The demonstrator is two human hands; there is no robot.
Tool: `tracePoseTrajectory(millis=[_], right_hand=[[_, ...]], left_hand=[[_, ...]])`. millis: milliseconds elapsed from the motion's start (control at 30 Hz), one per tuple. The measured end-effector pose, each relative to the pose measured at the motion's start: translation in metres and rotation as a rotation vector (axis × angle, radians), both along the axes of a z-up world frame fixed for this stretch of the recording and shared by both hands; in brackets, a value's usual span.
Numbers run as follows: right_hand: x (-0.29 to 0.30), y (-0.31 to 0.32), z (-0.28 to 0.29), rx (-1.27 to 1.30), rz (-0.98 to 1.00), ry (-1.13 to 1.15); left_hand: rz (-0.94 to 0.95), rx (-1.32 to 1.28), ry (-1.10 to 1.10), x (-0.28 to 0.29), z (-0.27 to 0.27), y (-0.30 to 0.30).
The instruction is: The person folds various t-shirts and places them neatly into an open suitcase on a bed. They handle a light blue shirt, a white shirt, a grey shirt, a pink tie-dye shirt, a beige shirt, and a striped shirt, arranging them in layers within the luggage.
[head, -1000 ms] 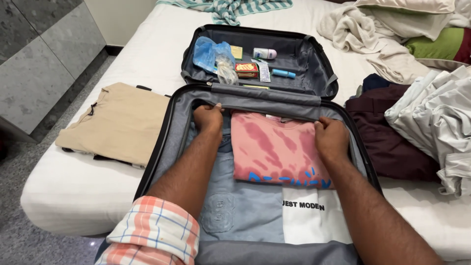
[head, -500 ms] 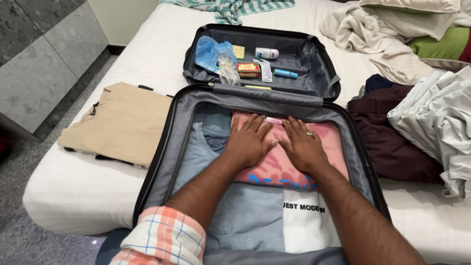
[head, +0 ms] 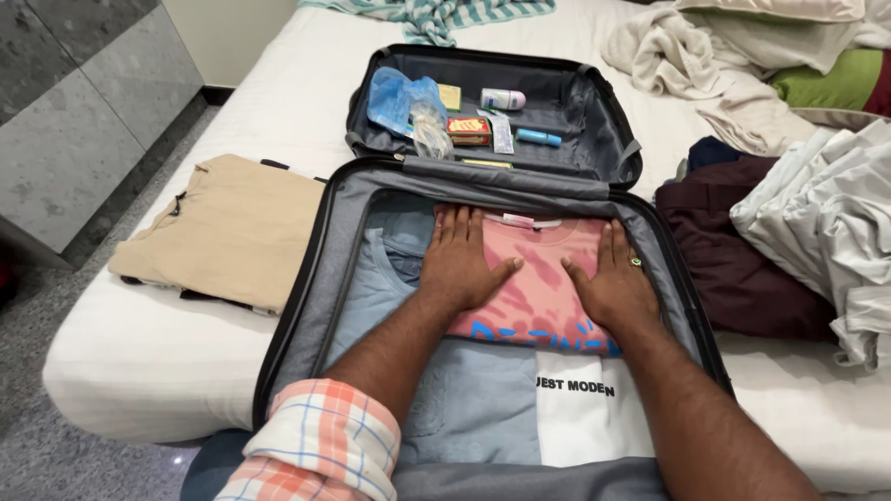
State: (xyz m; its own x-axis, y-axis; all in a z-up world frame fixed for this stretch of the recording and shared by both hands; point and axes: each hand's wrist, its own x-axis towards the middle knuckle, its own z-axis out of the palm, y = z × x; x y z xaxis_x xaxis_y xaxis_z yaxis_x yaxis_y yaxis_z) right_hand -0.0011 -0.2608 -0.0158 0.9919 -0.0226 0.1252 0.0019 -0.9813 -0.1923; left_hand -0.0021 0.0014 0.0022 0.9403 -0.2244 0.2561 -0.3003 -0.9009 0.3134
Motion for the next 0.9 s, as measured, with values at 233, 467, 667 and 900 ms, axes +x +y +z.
tracePoseTrajectory(millis=[233,467,667,900], right_hand=[[-0.01,0.026,0.011,-0.366,-0.083,-0.058],[-0.012,0.067,-0.003,0.044,0.193,-0.036],[-0.024,0.069,0.004,0.032,0.135,-0.002],[-0.025,0.044,0.007,-0.014,-0.037,0.091]], left_hand=[[0.163,0.049,0.144,-0.016,0.026,-0.018],[0.054,0.159,-0.056,-0.017,-0.029,-0.021],[0.074,-0.023,0.103,-0.041,0.011,0.014],[0.139,-0.06,0.077,-0.029,-0.014,0.024]])
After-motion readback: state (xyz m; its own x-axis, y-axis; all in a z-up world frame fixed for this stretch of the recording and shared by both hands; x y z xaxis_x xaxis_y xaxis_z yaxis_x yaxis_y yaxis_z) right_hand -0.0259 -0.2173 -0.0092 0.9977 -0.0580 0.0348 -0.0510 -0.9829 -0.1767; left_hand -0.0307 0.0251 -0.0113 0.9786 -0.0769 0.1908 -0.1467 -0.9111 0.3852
